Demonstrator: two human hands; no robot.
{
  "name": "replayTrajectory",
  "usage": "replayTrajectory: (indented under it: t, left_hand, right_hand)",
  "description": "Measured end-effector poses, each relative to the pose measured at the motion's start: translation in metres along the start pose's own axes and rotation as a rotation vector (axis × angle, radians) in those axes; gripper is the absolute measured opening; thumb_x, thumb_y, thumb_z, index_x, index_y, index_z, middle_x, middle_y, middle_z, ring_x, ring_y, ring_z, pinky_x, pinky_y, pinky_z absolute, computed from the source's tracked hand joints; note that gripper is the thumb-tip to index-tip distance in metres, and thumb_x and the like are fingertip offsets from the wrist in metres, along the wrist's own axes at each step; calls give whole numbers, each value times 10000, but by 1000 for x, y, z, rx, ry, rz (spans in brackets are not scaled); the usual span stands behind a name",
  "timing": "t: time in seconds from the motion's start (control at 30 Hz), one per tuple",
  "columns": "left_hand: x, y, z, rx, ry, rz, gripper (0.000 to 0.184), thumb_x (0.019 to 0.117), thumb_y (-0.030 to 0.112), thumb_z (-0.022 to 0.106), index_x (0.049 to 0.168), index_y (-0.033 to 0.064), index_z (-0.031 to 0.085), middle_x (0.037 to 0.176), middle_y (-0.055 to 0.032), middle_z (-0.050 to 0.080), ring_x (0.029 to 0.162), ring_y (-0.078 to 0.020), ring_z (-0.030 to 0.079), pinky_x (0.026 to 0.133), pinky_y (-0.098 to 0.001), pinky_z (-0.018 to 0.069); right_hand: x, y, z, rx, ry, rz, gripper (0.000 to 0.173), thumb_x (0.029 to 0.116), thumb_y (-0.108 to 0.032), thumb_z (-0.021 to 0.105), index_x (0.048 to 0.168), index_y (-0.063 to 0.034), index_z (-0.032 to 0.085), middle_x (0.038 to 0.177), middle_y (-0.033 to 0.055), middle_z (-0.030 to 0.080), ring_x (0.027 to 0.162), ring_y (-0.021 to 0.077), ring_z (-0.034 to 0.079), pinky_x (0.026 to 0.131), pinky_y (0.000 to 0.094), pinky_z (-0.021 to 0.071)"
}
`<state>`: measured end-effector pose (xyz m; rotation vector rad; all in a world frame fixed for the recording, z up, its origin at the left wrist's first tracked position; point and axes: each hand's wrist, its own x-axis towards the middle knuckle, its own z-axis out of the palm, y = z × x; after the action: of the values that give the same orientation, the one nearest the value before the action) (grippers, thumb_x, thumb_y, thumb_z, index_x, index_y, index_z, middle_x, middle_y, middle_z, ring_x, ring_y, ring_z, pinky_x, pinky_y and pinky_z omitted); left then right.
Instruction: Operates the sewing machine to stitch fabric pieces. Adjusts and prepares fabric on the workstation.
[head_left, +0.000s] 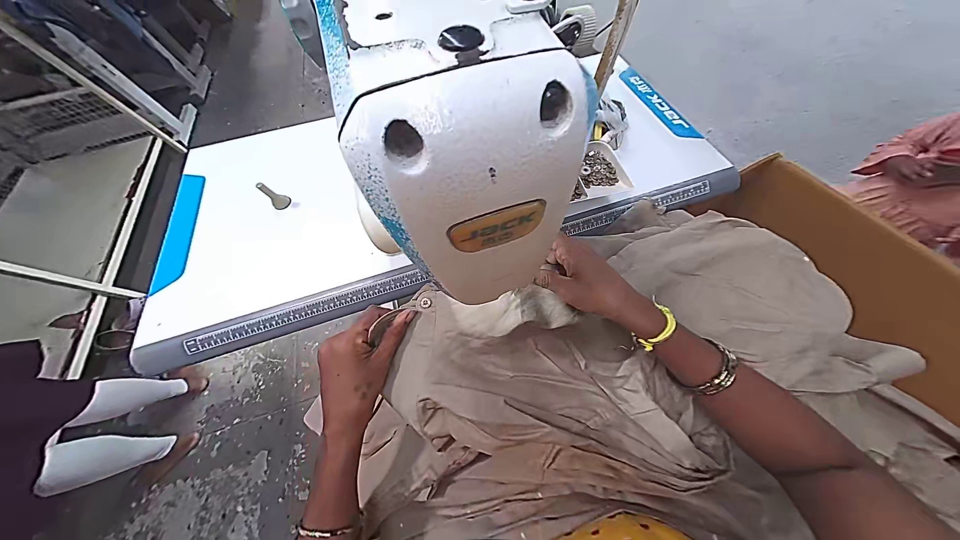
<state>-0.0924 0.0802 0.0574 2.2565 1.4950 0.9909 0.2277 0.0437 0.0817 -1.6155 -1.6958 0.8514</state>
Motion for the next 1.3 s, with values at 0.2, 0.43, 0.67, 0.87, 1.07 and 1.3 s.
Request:
replayTrajectory:
  t: [0.2, 0.43, 0.67, 0.87, 1.07, 1.3]
  left_hand:
    - [-1, -4, 11, 136, -31, 72, 490, 976, 465, 579, 936, -1, 725, 710, -180, 676, 629, -369, 672, 567, -576, 482]
    - [19, 33, 18, -124, -338, 87, 532, 1074, 375, 355, 1330, -18, 606, 1311, -218, 620, 1275, -323, 571, 1088, -508, 429]
    - [13, 54, 39, -192, -440, -194, 506, 1101, 341, 337, 1334, -47, 561, 1122, -194, 681, 1086, -238, 662, 980, -450, 507]
    - [13, 54, 44, -213, -399, -230, 533, 1087, 334, 356, 1423, -59, 484, 1082, -191, 686, 1019, -231, 676, 935, -455, 525]
    - [16, 54, 47, -245, -388, -294, 477, 1090, 327, 409, 1417, -18, 449, 993, -127, 678, 918, -179, 678, 856, -411, 546]
    - [-8, 77, 29, -55, -244, 90, 424, 1009, 312, 487, 699, 54, 618, 537, -57, 507, 491, -220, 558, 461, -427, 446]
  right_hand:
    - [7, 22, -25, -408, 90, -53, 180, 1005, -220, 655, 1073, -71, 729, 841, 90, 702, 798, 272, 687, 735, 527, 548]
    - [49, 55, -30, -684, 418, -241, 161, 989, -134, 653, 1060, -37, 761, 1044, 179, 685, 993, 376, 670, 735, 495, 568]
    - [65, 76, -18, -716, 472, -342, 101, 975, -76, 650, 973, -1, 717, 999, 179, 667, 968, 375, 668, 692, 465, 573]
    - [71, 85, -36, -418, 455, -364, 130, 931, -122, 720, 945, 7, 716, 924, 170, 696, 895, 336, 681, 788, 491, 557]
    - [86, 72, -56, -492, 445, -198, 183, 930, -136, 726, 914, 41, 683, 867, 210, 679, 869, 392, 683, 777, 558, 526]
    - [34, 11, -31, -387, 409, -397, 115, 896, -88, 733, 917, 23, 715, 868, 163, 696, 799, 300, 691, 721, 492, 558]
